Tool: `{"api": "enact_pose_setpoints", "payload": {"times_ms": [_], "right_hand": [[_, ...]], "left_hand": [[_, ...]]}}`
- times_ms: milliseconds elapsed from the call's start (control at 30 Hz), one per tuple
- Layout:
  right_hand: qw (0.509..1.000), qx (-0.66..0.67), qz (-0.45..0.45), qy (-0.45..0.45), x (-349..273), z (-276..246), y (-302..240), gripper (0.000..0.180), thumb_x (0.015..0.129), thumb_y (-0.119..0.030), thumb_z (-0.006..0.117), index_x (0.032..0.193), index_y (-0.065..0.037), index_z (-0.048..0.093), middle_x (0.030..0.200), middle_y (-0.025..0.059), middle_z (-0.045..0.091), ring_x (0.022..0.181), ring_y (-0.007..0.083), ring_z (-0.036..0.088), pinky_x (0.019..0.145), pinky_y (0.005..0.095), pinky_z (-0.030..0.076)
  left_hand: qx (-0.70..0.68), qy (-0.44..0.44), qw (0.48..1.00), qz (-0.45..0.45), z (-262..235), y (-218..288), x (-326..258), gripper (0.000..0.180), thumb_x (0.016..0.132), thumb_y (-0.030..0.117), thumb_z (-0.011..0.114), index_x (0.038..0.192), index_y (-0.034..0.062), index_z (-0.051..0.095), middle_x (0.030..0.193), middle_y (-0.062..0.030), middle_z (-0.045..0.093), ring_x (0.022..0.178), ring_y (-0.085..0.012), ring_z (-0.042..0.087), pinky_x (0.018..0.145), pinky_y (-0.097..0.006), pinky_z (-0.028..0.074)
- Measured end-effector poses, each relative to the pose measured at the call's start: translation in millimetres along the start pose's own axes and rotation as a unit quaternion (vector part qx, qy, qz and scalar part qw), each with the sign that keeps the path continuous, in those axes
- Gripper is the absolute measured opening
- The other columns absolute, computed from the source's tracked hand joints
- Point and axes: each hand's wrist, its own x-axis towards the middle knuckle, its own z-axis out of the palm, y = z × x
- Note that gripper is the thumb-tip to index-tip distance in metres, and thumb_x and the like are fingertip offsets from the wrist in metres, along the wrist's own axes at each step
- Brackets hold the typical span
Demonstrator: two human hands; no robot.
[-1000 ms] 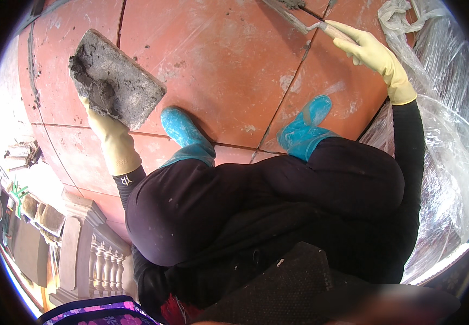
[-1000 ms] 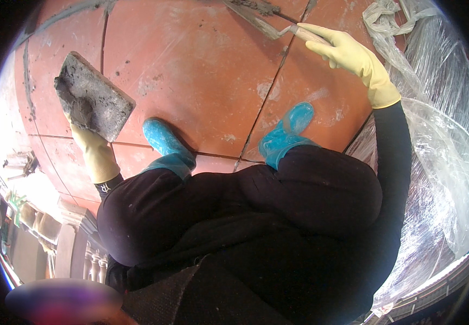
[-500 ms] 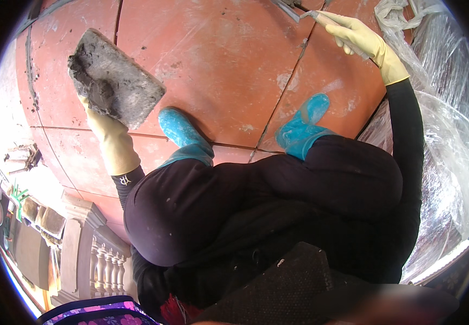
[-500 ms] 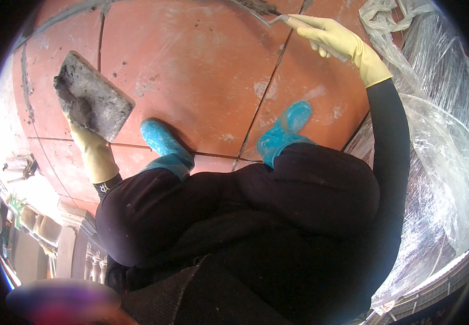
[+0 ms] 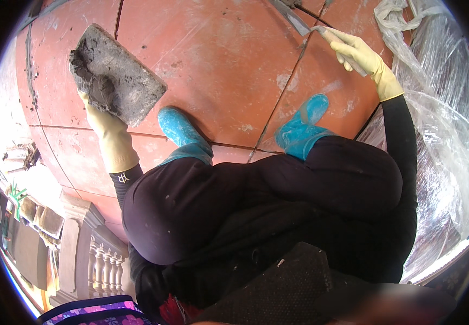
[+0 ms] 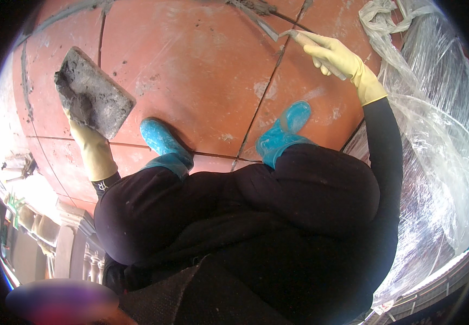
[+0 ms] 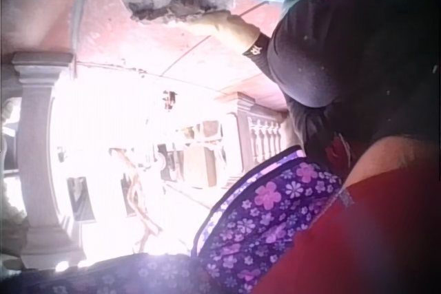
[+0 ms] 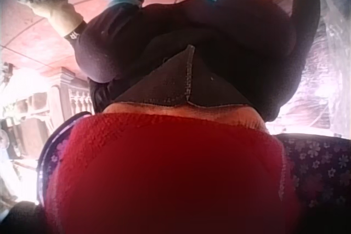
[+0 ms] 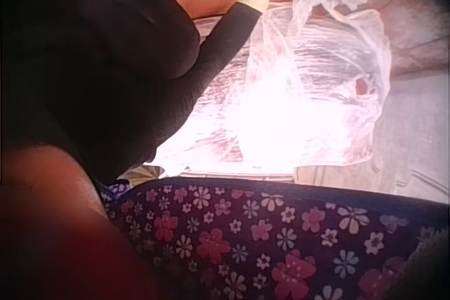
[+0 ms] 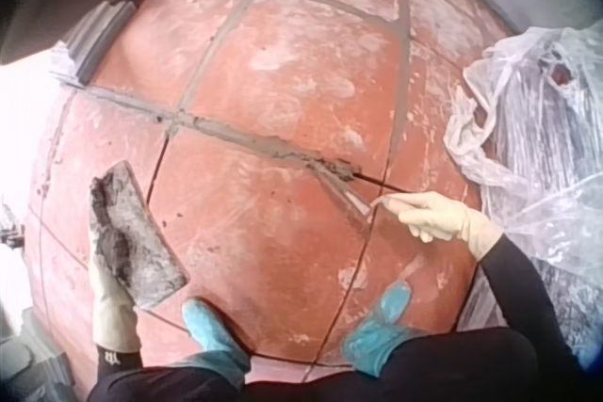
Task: The person applies grout to the joints between red floor tiles using a trowel and a smaller tool. They scoop grout from a hawk and press it into the gaps, smoothing the surface as they work.
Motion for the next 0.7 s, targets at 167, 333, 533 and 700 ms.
{"api": "enact_pose_setpoints", "payload": {"times_ms": [167,333,533,700], "right_hand": [[0.999,-0.032,-0.015,-0.006,3.5,-8.4,-0.7,0.057,0.101,-0.033,0.058,0.152,-0.011,0.044,0.079,-0.0018,0.057,0.063,0.0027,0.051,0.051,0.0198,0.045],[0.827,-0.423,-0.306,0.212,5.1,-12.5,8.0,0.054,0.097,-0.025,0.064,0.149,-0.027,0.047,0.083,0.003,0.061,0.071,0.0167,0.062,0.062,0.0318,0.053],[0.755,-0.564,-0.2,0.269,-6.8,-14.0,-2.5,0.054,0.095,-0.026,0.063,0.144,-0.044,0.048,0.085,0.0062,0.058,0.074,0.0296,0.066,0.065,0.0405,0.054],[0.687,-0.639,-0.212,0.271,12.4,-18.0,-9.8,0.055,0.096,-0.027,0.061,0.146,-0.044,0.046,0.085,0.0072,0.058,0.075,0.0284,0.066,0.066,0.0413,0.054]], "left_hand": [[-0.004,0.006,1.0,0.008,1.9,3.6,-6.2,0.067,0.1,0.056,0.049,0.145,0.0062,0.05,0.142,-0.01,0.054,0.128,-0.0249,0.051,0.112,-0.042,0.037],[-0.013,0.034,0.999,-0.006,0.6,6.3,-12.3,0.064,0.1,0.055,0.049,0.143,0.0076,0.053,0.139,-0.0109,0.058,0.127,-0.0264,0.055,0.113,-0.042,0.038],[0.024,0.028,0.999,0.038,3.6,5.7,-9.0,0.063,0.1,0.053,0.05,0.141,0.0066,0.055,0.138,-0.0111,0.059,0.126,-0.0266,0.055,0.112,-0.043,0.039],[0.041,0.027,0.998,0.039,0.6,3.7,-8.1,0.061,0.101,0.052,0.048,0.142,0.0075,0.055,0.138,-0.012,0.058,0.125,-0.0271,0.056,0.11,-0.044,0.041]]}}
